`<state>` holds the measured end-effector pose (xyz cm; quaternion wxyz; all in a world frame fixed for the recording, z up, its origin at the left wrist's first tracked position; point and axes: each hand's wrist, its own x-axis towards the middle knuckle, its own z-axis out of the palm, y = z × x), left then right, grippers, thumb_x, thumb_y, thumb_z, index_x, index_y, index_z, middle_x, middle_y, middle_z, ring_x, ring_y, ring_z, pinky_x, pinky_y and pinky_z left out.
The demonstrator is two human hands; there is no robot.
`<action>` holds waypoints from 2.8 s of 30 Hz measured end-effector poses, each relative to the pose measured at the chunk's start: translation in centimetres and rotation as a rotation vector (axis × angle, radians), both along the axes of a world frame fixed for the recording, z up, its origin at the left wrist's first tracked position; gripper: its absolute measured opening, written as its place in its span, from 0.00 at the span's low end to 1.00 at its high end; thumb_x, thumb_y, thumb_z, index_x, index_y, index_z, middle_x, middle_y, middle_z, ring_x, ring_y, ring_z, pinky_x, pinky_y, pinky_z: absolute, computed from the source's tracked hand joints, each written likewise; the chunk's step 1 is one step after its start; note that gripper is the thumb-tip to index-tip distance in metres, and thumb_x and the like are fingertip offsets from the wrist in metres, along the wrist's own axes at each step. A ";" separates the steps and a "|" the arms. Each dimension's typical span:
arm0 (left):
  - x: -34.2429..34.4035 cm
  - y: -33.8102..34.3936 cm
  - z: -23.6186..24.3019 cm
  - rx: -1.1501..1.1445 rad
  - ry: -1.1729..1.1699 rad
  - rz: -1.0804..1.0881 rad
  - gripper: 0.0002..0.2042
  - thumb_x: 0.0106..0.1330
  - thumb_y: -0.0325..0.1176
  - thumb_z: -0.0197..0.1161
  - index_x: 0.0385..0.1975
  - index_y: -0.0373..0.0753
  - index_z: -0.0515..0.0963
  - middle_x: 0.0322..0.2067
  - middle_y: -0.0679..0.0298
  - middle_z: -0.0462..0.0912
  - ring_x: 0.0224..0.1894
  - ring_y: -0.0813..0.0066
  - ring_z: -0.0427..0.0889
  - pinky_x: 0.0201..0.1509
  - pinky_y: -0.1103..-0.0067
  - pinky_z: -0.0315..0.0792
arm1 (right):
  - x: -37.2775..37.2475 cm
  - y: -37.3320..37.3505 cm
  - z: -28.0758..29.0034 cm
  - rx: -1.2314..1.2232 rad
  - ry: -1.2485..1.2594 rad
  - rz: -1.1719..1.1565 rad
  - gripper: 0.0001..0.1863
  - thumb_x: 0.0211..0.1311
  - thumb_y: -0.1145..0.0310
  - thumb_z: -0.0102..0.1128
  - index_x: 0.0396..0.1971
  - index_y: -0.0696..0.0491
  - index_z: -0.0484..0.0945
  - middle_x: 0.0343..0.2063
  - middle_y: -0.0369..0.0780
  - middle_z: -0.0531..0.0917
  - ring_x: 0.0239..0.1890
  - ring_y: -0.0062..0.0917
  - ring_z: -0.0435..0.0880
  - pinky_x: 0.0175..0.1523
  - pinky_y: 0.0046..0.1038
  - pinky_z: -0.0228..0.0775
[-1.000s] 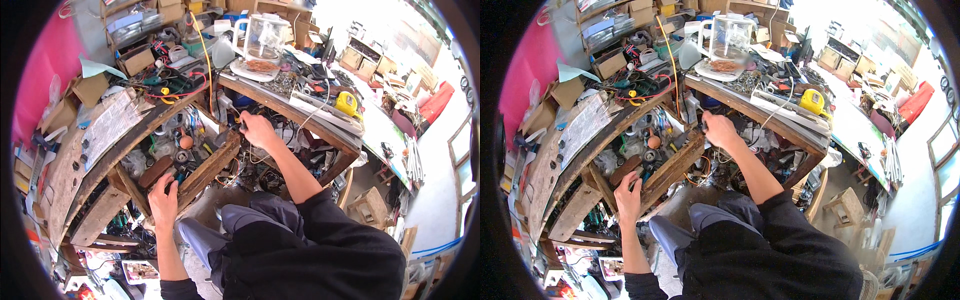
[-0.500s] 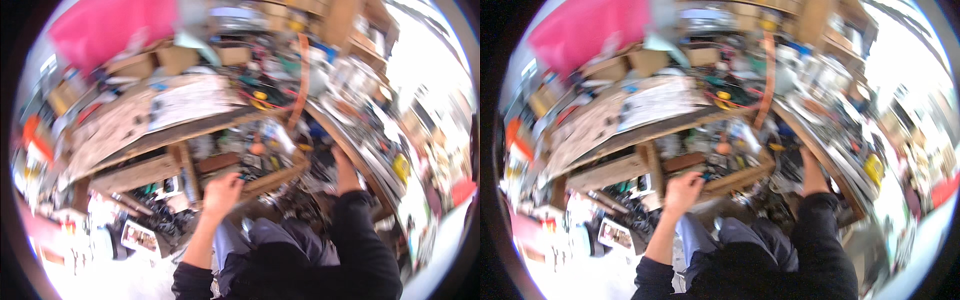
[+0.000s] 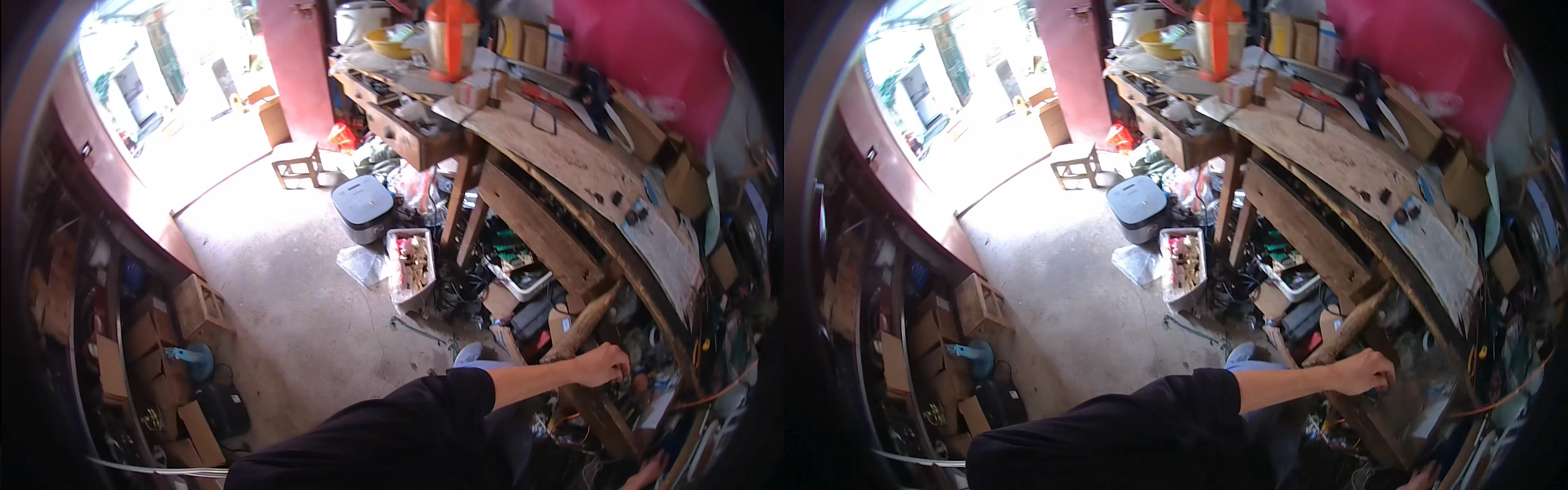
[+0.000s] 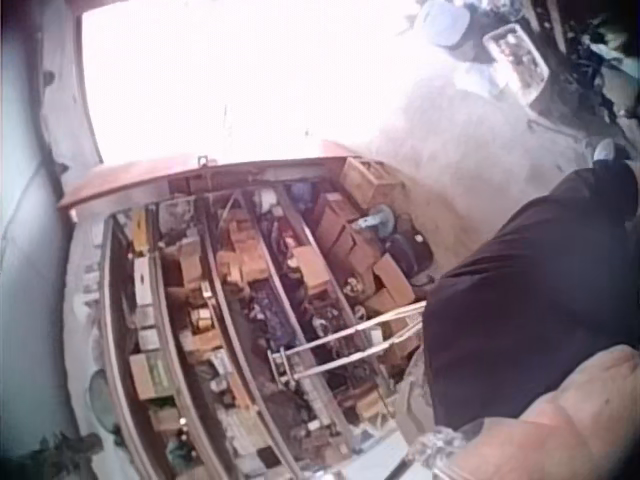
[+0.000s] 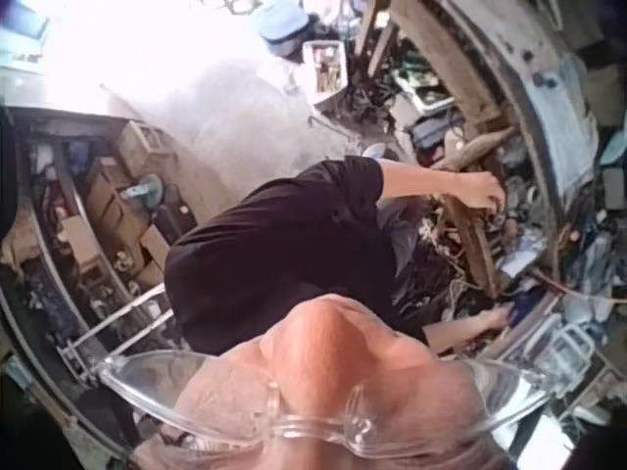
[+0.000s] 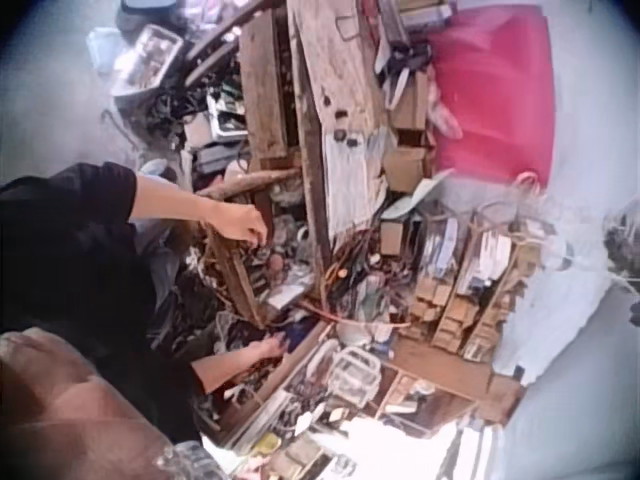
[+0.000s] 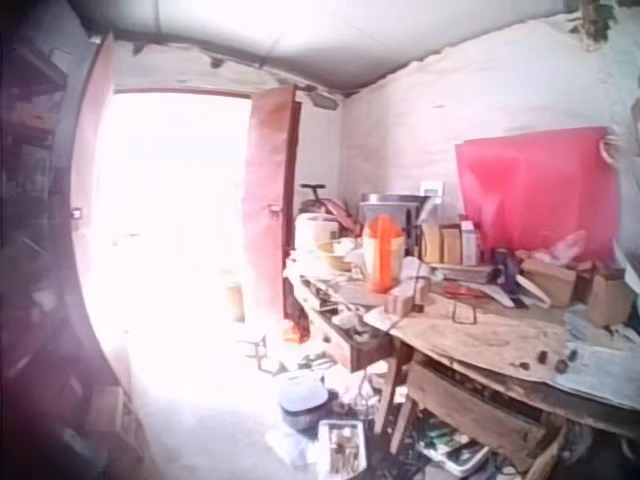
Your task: The person sits in a cluttered workshop and repeatedly handles small electronic components and wires. They use a pen-like tool to scrape or adjust parts, occasionally picking up and setting down small items from the workbench.
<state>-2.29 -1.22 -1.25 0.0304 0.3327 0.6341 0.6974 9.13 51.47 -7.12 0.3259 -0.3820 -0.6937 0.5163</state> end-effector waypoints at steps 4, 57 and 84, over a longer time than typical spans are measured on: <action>0.6 -0.7 1.9 -0.058 -0.108 0.059 0.11 0.60 0.27 0.65 0.19 0.25 0.79 0.16 0.55 0.83 0.21 0.67 0.87 0.32 0.73 0.81 | 1.4 -14.8 4.8 0.468 0.051 -0.021 0.28 0.68 0.61 0.65 0.61 0.63 0.75 0.55 0.57 0.80 0.52 0.47 0.80 0.59 0.41 0.71; -0.5 -3.2 4.3 -0.107 -0.198 0.050 0.06 0.72 0.24 0.63 0.43 0.30 0.82 0.32 0.61 0.87 0.35 0.77 0.86 0.41 0.80 0.81 | -5.1 -36.7 8.8 0.906 -0.167 0.807 0.08 0.62 0.64 0.61 0.32 0.53 0.81 0.29 0.43 0.85 0.33 0.43 0.86 0.38 0.44 0.78; -21.2 -10.8 10.9 -0.884 0.261 0.861 0.16 0.67 0.37 0.67 0.52 0.41 0.81 0.47 0.57 0.87 0.49 0.54 0.85 0.51 0.61 0.79 | -5.2 -36.4 8.5 0.878 -0.141 0.786 0.06 0.57 0.66 0.65 0.30 0.52 0.80 0.27 0.42 0.84 0.30 0.44 0.85 0.35 0.43 0.77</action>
